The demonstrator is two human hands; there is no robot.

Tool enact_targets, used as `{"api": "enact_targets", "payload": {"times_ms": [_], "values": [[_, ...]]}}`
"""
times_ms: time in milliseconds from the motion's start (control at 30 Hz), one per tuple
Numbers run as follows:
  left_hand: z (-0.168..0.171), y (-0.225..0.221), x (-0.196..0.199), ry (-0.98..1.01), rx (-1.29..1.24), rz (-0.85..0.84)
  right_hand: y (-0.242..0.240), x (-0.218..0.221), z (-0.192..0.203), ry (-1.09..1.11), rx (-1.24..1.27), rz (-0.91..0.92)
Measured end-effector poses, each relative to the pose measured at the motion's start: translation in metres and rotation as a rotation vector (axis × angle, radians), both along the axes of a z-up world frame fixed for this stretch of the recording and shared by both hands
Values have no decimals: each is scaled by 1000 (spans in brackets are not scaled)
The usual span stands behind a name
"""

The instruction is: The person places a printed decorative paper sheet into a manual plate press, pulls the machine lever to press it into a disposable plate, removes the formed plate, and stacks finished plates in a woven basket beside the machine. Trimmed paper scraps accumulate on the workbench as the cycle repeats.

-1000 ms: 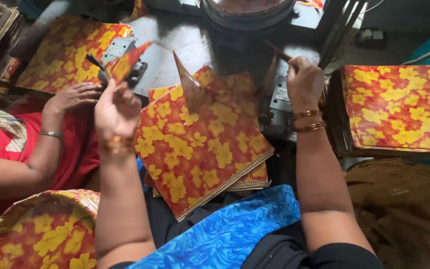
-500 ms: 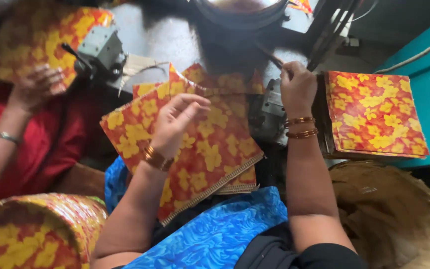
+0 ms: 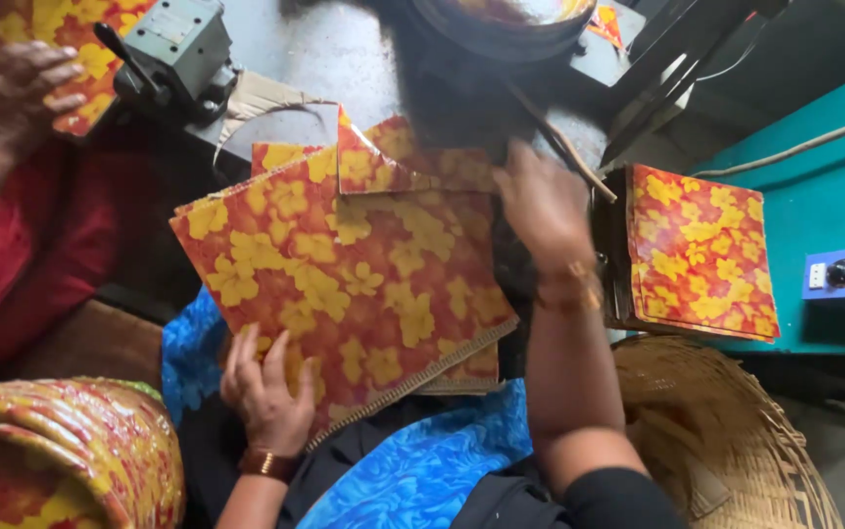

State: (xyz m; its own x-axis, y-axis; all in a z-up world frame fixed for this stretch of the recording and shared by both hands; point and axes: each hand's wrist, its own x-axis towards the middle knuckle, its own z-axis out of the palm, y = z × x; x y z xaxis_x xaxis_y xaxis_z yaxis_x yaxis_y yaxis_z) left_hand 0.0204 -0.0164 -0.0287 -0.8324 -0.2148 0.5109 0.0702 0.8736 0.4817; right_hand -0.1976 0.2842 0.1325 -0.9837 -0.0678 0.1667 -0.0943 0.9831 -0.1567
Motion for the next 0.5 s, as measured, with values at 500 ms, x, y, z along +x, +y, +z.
{"api": "enact_targets", "payload": {"times_ms": [500], "values": [[-74, -7, -11, -149, 83, 97, 45, -325, -93, 129, 415, 101]]}}
